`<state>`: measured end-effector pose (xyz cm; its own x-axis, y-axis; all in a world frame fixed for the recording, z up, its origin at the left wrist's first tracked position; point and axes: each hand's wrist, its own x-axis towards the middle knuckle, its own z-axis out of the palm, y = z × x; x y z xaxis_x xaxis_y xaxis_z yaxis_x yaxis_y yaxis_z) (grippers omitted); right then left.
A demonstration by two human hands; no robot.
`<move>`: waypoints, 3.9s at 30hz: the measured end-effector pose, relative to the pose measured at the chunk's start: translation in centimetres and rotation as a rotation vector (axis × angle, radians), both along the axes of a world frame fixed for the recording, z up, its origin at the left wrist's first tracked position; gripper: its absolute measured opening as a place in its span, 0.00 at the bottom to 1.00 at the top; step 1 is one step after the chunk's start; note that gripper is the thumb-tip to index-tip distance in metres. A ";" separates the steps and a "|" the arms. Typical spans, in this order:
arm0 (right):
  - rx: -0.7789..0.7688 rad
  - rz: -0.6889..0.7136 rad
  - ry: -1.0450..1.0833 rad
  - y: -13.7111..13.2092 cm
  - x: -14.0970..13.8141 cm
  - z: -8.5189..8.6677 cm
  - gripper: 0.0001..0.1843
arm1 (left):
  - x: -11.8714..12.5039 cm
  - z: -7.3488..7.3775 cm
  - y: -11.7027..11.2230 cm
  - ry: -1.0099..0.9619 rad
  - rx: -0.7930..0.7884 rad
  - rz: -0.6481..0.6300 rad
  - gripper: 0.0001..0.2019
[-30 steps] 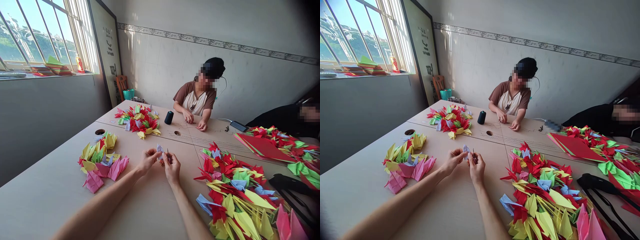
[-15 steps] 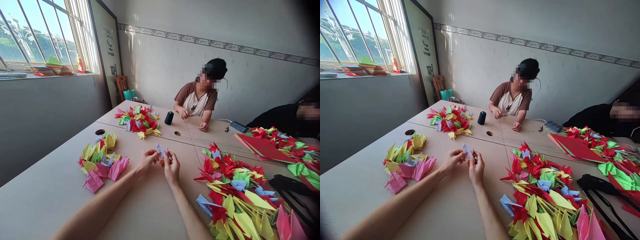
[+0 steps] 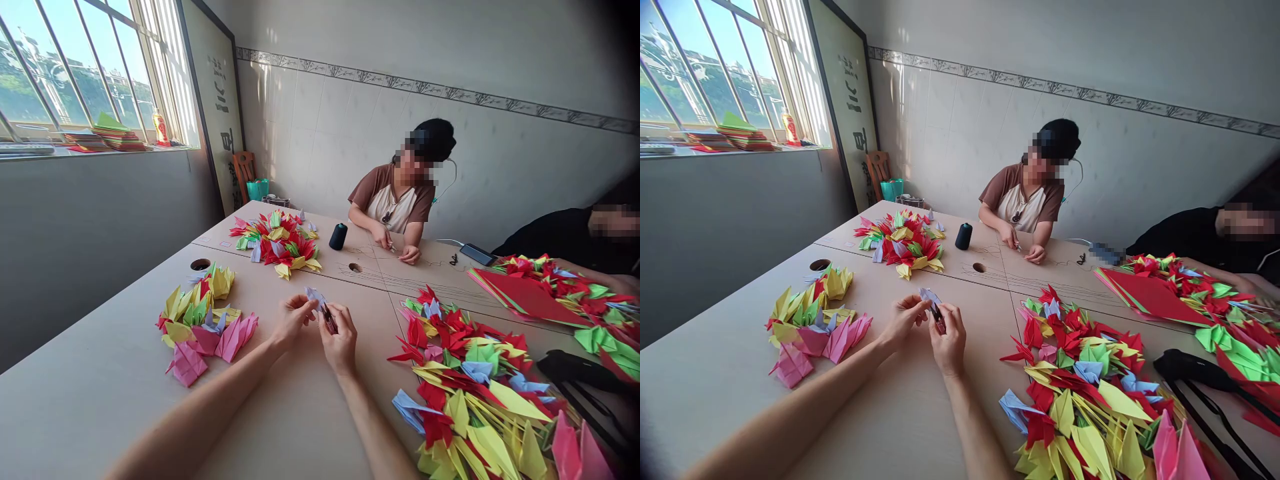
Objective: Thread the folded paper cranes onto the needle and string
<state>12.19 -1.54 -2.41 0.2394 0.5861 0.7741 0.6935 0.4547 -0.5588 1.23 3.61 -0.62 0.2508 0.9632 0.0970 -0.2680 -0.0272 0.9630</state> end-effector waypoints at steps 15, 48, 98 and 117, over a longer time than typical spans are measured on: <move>-0.047 -0.064 -0.143 0.2 0.1 -0.8 0.11 | 0.4 0.5 -0.6 0.004 -0.001 0.010 0.14; -0.209 0.121 0.538 0.4 0.5 -0.5 0.17 | 0.2 0.7 -1.3 -0.172 -0.030 -0.166 0.20; -0.223 0.019 0.078 0.1 0.5 -0.9 0.12 | 0.5 -1.7 0.5 -0.060 0.226 0.071 0.11; -0.307 -0.071 0.059 0.3 0.6 -1.0 0.16 | 0.5 -1.8 0.4 0.074 0.465 0.064 0.10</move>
